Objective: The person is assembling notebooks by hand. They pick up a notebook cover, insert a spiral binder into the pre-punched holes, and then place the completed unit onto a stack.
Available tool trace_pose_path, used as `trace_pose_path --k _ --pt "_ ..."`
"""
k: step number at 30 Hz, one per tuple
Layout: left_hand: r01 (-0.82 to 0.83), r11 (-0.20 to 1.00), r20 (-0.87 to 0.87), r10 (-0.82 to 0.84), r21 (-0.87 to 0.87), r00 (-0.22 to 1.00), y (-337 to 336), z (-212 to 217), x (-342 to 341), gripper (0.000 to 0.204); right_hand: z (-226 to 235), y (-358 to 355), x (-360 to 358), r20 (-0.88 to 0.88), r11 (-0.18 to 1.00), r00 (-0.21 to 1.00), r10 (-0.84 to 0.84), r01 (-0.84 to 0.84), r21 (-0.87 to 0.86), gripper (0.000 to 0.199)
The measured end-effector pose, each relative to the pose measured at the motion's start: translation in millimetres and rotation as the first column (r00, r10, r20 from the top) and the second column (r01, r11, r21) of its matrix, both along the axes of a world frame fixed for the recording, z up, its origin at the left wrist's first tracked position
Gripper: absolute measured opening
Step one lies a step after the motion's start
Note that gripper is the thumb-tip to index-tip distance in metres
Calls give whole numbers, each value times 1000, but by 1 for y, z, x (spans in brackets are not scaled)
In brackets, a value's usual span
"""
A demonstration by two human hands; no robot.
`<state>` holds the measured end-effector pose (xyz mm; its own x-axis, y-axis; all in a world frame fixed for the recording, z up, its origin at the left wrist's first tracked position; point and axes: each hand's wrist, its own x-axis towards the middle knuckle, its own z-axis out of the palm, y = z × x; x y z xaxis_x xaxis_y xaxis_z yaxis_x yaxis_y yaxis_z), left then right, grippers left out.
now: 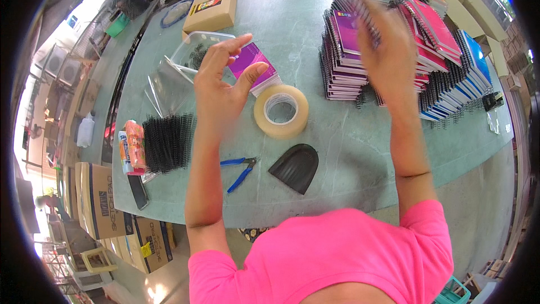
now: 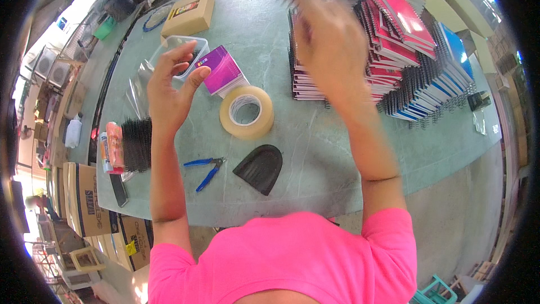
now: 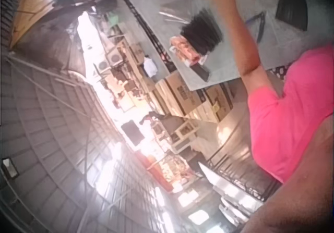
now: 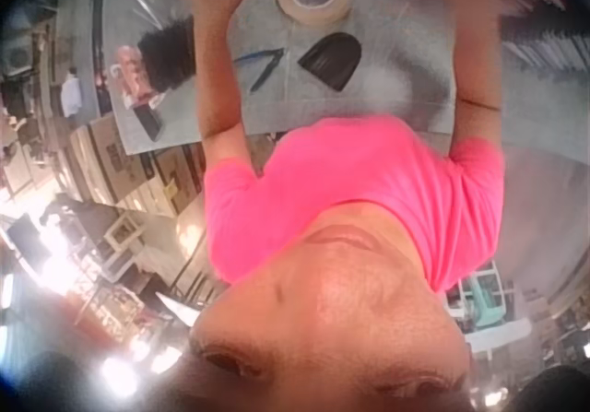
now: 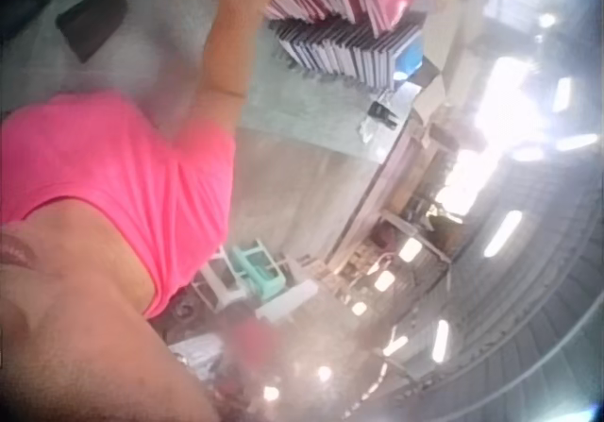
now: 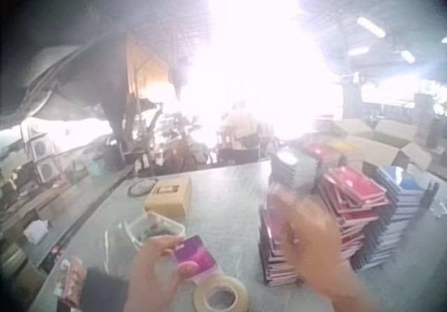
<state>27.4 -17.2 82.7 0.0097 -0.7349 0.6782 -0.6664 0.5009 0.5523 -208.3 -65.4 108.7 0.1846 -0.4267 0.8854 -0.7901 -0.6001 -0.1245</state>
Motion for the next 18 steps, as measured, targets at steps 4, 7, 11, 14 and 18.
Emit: trace_pose_path --k 4,7,11,14,18 --pt "98 989 59 -105 115 993 -13 -30 -3 30 -2 -65 -6 -371 841 879 -300 427 332 39" --pt "151 978 47 -159 147 986 -15 -48 -15 29 -51 -115 -30 -445 788 895 -7 279 549 48" --pt "144 964 -61 -133 224 989 -16 -58 -6 27 -13 -87 -25 -269 759 963 -25 194 622 39" --pt "100 963 -14 -99 249 995 -23 -78 7 22 -51 -107 -42 -339 890 934 111 58 452 41" --pt "-92 959 32 87 268 996 -39 -108 31 17 -62 -90 -2 -322 716 947 -6 229 660 60"
